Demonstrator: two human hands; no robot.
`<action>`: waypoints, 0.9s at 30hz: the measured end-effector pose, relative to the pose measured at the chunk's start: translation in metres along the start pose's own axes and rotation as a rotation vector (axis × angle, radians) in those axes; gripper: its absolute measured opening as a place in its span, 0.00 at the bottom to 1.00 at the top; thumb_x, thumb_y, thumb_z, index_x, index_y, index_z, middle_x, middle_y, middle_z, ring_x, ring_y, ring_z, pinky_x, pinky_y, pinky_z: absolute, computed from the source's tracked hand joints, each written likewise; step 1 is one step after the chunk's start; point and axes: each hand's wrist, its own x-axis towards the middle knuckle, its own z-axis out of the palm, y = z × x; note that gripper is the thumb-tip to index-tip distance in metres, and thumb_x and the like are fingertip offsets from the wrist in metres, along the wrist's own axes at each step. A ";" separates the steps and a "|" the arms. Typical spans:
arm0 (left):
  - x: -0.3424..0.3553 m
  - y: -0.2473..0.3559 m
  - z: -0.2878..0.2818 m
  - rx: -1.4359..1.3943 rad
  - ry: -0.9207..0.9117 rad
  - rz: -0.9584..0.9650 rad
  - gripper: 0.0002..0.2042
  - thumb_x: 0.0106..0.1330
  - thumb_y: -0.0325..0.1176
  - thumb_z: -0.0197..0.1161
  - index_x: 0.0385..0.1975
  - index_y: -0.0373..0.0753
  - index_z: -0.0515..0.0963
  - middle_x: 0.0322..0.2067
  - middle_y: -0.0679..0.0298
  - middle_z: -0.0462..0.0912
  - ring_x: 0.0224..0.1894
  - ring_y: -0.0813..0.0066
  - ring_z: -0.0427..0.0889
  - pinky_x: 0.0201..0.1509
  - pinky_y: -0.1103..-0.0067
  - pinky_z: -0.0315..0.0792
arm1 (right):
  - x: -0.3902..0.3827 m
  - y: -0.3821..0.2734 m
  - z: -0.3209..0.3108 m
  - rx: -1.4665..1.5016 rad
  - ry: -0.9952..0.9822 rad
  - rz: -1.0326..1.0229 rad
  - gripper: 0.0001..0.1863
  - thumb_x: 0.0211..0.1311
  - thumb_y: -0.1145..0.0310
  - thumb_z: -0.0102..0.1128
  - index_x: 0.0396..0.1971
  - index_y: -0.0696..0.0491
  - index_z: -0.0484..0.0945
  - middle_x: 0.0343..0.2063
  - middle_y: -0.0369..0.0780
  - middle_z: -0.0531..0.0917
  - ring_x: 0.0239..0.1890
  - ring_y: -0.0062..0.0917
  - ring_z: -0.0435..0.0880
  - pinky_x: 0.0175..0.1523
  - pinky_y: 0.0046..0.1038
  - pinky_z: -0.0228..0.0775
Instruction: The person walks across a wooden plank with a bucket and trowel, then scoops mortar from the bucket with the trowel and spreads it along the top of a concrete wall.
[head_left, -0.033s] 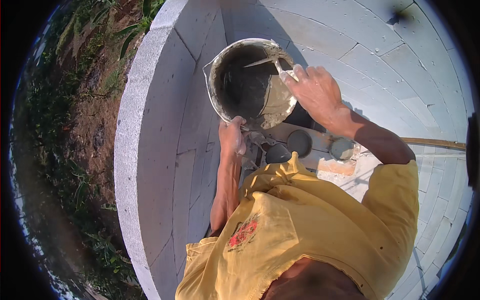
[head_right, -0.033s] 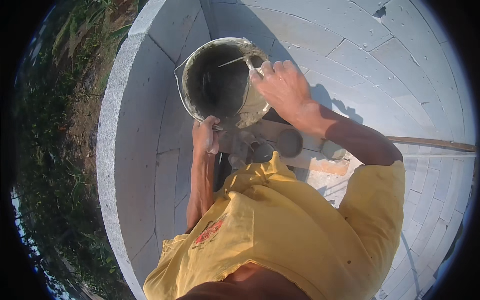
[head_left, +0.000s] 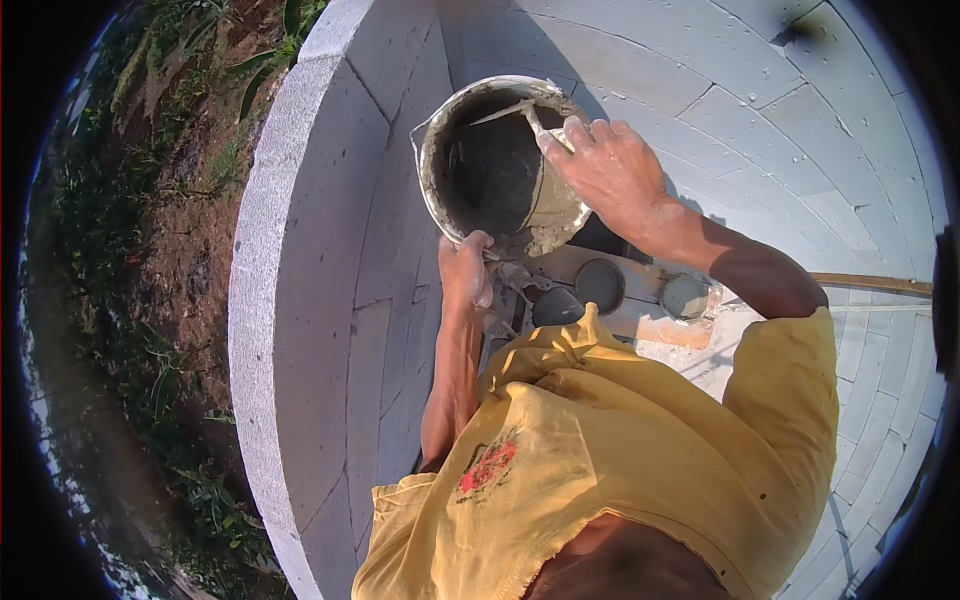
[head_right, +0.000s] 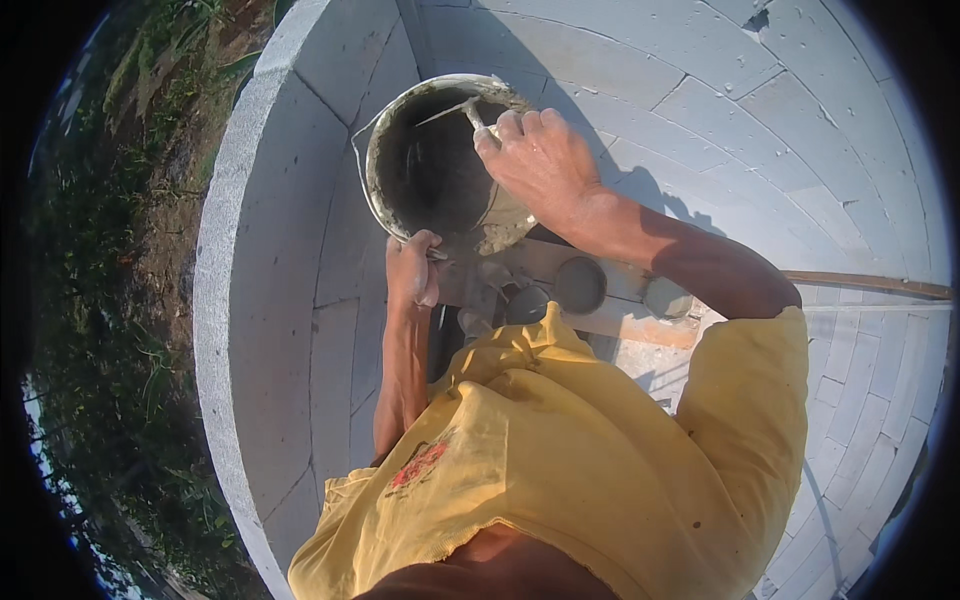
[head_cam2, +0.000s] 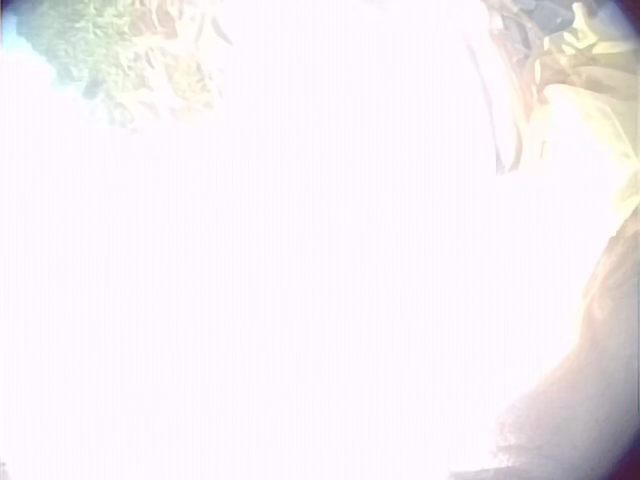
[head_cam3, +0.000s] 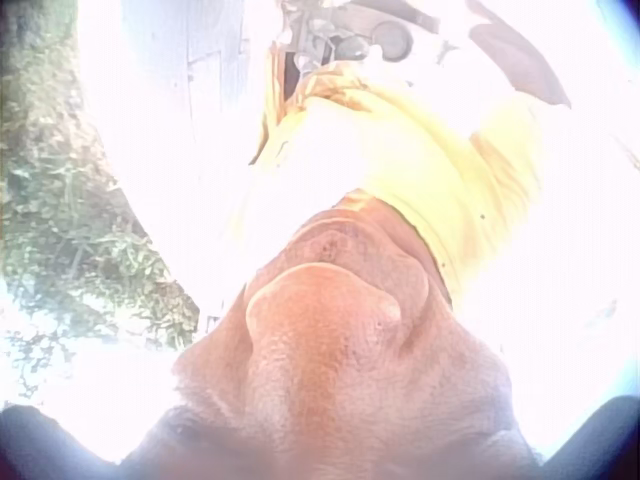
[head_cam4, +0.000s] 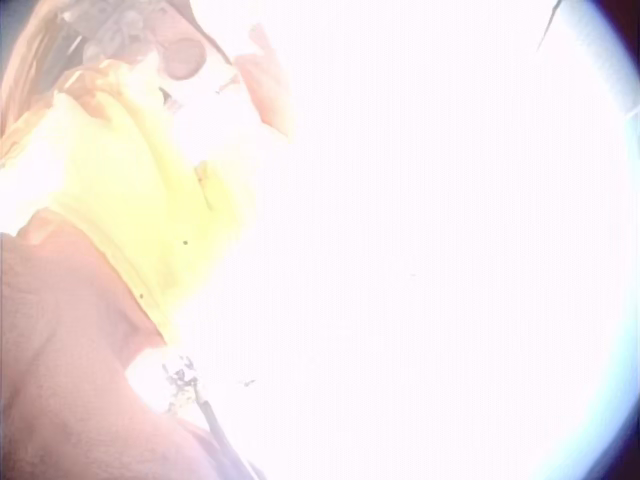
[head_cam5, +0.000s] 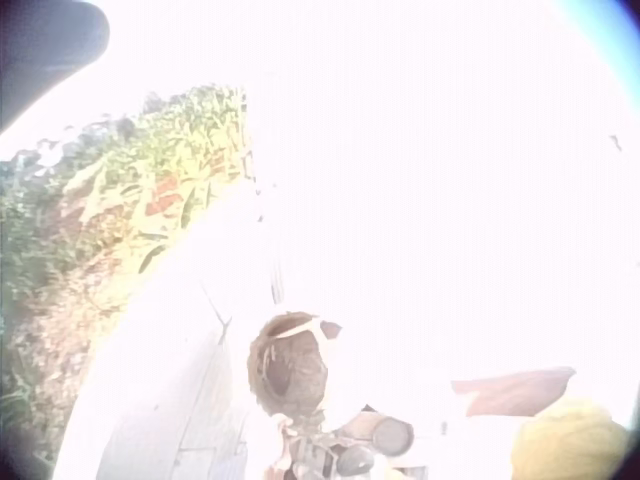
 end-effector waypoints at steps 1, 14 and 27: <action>-0.004 0.005 0.007 -0.001 -0.028 0.044 0.12 0.55 0.21 0.52 0.39 0.36 0.67 0.29 0.62 0.73 0.28 0.71 0.77 0.30 0.72 0.76 | 0.013 -0.015 -0.004 -0.101 0.005 -0.101 0.17 0.52 0.70 0.56 0.44 0.49 0.77 0.32 0.37 0.78 0.35 0.25 0.77 0.39 0.25 0.66; -0.006 0.008 -0.010 -0.012 0.056 0.043 0.05 0.55 0.22 0.53 0.31 0.32 0.71 0.28 0.61 0.75 0.29 0.70 0.77 0.36 0.74 0.75 | 0.001 0.010 -0.010 -0.079 0.120 -0.226 0.14 0.51 0.69 0.57 0.41 0.48 0.79 0.37 0.36 0.79 0.39 0.23 0.78 0.41 0.24 0.67; -0.005 0.011 -0.011 0.092 0.024 0.235 0.15 0.53 0.17 0.49 0.42 0.32 0.69 0.33 0.62 0.74 0.34 0.74 0.75 0.40 0.78 0.73 | -0.026 0.031 -0.015 0.238 -0.364 0.106 0.20 0.58 0.76 0.48 0.53 0.52 0.69 0.39 0.45 0.77 0.42 0.35 0.80 0.45 0.34 0.69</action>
